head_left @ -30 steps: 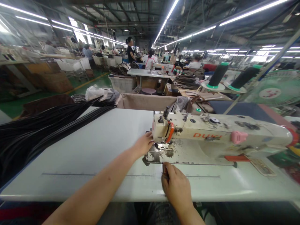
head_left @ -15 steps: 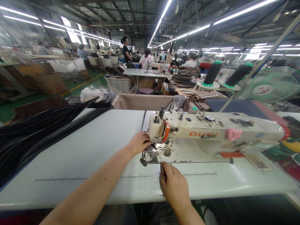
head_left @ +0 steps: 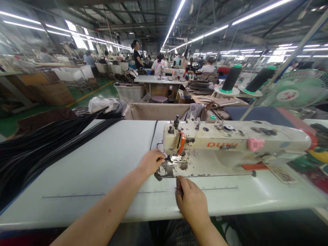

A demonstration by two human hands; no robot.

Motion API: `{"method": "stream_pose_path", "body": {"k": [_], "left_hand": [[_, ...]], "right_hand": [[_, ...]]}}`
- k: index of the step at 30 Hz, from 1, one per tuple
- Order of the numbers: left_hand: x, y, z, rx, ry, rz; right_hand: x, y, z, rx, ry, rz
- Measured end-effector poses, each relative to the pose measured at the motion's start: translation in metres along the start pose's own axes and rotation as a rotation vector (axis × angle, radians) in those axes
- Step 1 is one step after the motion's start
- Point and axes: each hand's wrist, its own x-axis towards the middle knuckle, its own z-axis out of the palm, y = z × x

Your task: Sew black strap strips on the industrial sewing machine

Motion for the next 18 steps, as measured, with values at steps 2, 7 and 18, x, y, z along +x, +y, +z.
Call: {"method": "stream_pose_path", "body": {"k": [2,7,18], "left_hand": [[-0.001,0.003,0.000,-0.007,0.002,-0.037],[-0.004,0.012,0.000,-0.004,0.002,-0.111],[-0.033,0.048,0.034,0.026,-0.067,-0.241]], "right_hand": [[0.000,0.000,0.000,0.006,0.010,-0.002],[0.000,0.000,0.001,0.024,0.018,0.000],[0.002,-0.002,-0.004,0.046,-0.020,0.019]]}}
